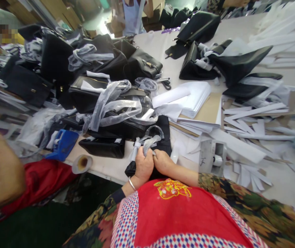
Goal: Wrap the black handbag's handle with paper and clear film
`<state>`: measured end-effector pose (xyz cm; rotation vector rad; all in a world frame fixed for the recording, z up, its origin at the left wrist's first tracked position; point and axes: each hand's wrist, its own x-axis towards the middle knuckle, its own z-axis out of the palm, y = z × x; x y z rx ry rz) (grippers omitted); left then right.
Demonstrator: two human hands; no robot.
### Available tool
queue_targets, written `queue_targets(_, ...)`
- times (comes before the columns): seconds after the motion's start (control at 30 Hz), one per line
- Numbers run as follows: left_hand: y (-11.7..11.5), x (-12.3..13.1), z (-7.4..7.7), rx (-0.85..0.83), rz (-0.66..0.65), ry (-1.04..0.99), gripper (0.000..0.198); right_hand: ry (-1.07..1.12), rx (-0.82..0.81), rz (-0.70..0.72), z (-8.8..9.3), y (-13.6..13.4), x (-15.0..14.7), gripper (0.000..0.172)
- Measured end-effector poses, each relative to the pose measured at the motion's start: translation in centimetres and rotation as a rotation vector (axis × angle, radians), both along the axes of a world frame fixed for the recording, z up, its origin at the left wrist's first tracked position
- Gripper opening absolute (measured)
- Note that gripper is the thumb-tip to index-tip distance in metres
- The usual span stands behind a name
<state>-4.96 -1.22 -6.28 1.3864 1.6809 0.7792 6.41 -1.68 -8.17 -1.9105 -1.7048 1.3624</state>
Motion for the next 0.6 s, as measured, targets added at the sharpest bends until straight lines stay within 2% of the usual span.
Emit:
queue_targets(0.07,-0.1,-0.6,0.1,-0.085,-0.043,-0.089,0.018,-0.065,0.005,0.049,0.3,0.2,0.5,0.032)
queue_targets(0.17,-0.1,-1.8,0.4,-0.3,-0.141,-0.429,0.036,-0.171,0.073,0.186,0.3,0.5,1.6,0.025)
queue_targets(0.23,0.1,-2.5,0.5,-0.441,-0.157,-0.655,0.045,-0.228,0.147,0.311,0.0,0.7,2.2,0.024)
queue_targets(0.3,0.5,-3.0,0.4,-0.534,-0.144,-0.747,0.049,-0.275,0.212,0.419,-0.3,1.1,2.6,0.03)
queue_targets(0.37,1.2,-3.5,0.1,-0.566,-0.163,-0.709,0.047,-0.3,0.272,0.51,-0.5,1.5,2.8,0.031)
queue_targets(0.47,2.2,-3.9,-0.4,-0.551,-0.265,-0.52,0.04,-0.308,0.35,0.613,-0.9,2.1,3.1,0.029)
queue_targets(0.6,3.1,-3.8,-0.6,-0.565,-0.389,-0.313,0.036,-0.31,0.356,0.661,-1.3,2.4,3.0,0.032)
